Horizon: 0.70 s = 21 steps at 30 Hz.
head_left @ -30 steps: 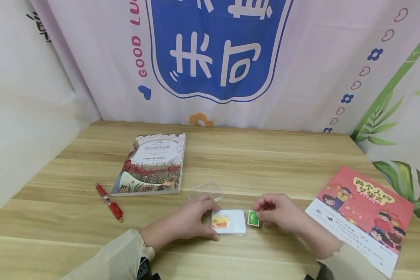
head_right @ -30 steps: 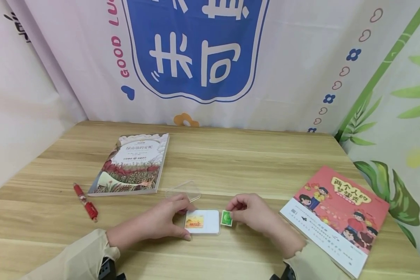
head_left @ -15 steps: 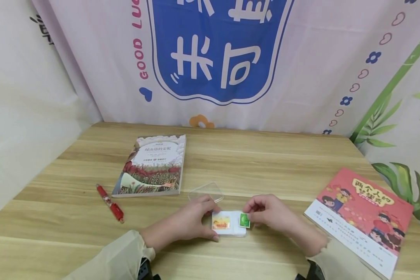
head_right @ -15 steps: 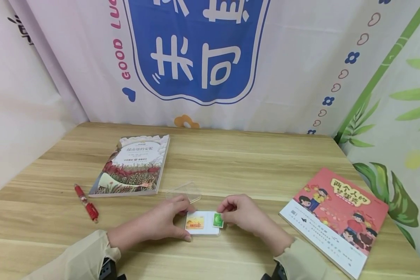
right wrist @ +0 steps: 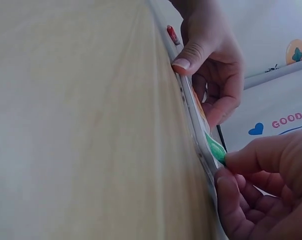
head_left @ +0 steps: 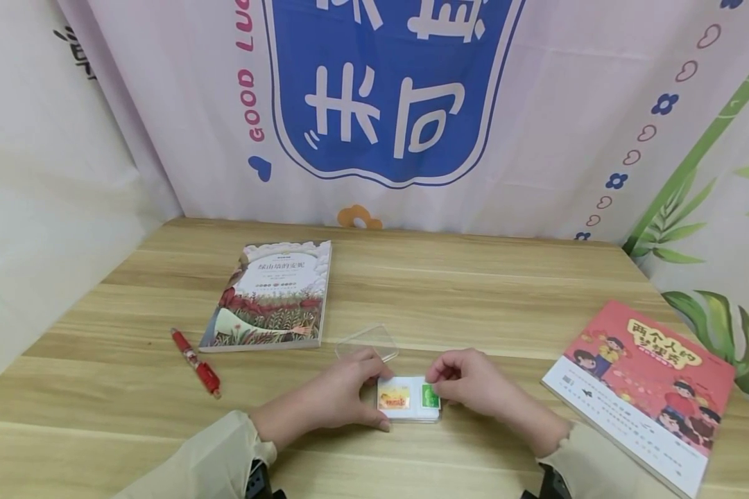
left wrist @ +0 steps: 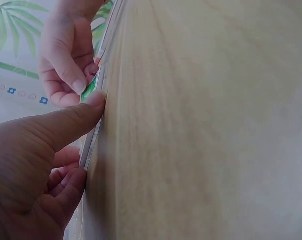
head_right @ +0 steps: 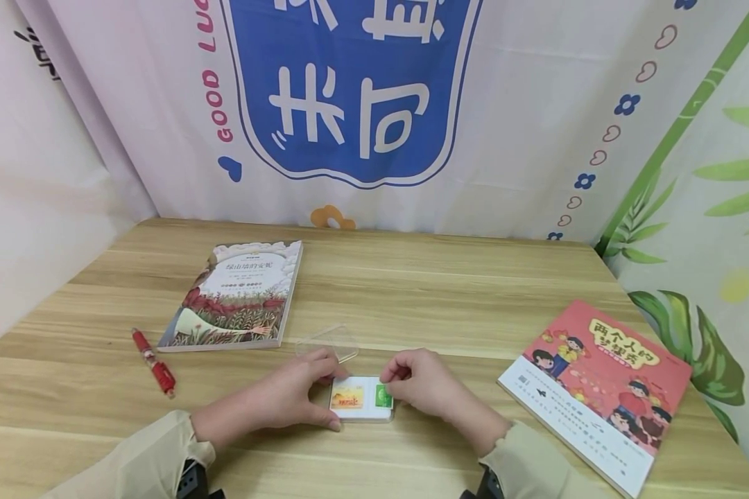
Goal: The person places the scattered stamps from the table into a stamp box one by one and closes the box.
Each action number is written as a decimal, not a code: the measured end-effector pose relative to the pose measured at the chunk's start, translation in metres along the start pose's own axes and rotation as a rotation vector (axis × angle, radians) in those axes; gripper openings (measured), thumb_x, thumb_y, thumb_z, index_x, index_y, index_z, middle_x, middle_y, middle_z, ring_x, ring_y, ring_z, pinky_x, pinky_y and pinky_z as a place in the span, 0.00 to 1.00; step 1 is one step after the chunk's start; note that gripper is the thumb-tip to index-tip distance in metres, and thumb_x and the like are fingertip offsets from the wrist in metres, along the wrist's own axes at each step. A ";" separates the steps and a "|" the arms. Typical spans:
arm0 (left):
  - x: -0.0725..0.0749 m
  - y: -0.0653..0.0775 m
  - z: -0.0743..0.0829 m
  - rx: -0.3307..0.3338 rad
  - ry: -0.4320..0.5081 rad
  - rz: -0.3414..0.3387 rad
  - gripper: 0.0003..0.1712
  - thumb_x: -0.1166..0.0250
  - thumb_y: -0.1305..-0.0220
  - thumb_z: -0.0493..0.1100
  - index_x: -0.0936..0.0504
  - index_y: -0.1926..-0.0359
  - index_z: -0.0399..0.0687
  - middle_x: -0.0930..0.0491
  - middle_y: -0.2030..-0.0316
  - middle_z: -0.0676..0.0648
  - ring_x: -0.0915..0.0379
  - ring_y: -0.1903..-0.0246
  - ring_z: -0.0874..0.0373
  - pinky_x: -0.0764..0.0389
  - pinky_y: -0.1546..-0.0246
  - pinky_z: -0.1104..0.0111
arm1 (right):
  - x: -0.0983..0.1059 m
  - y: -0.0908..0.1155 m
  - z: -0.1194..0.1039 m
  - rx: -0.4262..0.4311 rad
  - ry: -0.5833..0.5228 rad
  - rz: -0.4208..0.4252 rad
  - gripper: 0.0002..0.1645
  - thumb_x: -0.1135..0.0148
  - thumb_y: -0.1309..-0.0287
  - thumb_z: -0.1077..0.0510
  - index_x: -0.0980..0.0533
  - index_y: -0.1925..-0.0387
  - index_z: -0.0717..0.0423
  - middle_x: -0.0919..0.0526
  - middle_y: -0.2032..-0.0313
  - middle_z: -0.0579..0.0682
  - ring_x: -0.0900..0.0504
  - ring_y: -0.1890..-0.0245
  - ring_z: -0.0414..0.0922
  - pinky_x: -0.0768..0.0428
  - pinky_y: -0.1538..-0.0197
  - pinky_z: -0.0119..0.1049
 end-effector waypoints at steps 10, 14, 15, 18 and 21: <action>-0.001 0.000 -0.001 0.002 0.012 -0.005 0.32 0.24 0.61 0.52 0.23 0.54 0.45 0.30 0.60 0.55 0.32 0.59 0.61 0.26 0.53 0.69 | -0.005 -0.004 -0.002 0.020 0.135 0.039 0.02 0.36 0.54 0.66 0.22 0.74 0.59 0.24 0.77 0.45 0.29 0.74 0.41 0.30 0.73 0.27; -0.001 -0.001 -0.002 0.000 0.012 -0.007 0.31 0.24 0.61 0.52 0.23 0.54 0.46 0.30 0.60 0.56 0.32 0.59 0.61 0.26 0.54 0.69 | -0.007 -0.004 -0.004 0.010 0.160 0.060 0.02 0.37 0.54 0.66 0.23 0.77 0.58 0.25 0.78 0.44 0.30 0.75 0.41 0.31 0.74 0.27; -0.001 -0.001 -0.002 0.000 0.010 -0.007 0.31 0.24 0.60 0.52 0.23 0.54 0.46 0.30 0.60 0.56 0.32 0.59 0.62 0.26 0.54 0.69 | -0.008 -0.004 -0.004 0.007 0.164 0.066 0.03 0.37 0.54 0.66 0.23 0.77 0.58 0.26 0.79 0.44 0.30 0.75 0.41 0.32 0.74 0.28; -0.001 -0.001 -0.001 -0.001 0.006 -0.006 0.32 0.24 0.60 0.53 0.23 0.54 0.45 0.30 0.60 0.56 0.32 0.60 0.62 0.26 0.55 0.70 | -0.009 -0.004 -0.005 0.004 0.174 0.084 0.05 0.37 0.55 0.67 0.24 0.78 0.57 0.26 0.79 0.44 0.30 0.76 0.41 0.32 0.75 0.28; 0.000 -0.001 -0.001 -0.005 0.002 -0.005 0.32 0.24 0.60 0.52 0.23 0.54 0.45 0.30 0.60 0.55 0.33 0.60 0.62 0.27 0.55 0.70 | -0.009 -0.003 -0.005 0.007 0.177 0.098 0.05 0.37 0.56 0.68 0.24 0.78 0.57 0.26 0.79 0.44 0.30 0.76 0.41 0.32 0.75 0.28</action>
Point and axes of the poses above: each hand's wrist, its own y-axis away from the middle knuckle, its own x-axis out of the back of the hand, z = x × y, the point moved 3 cm from there along -y, towards the middle knuckle
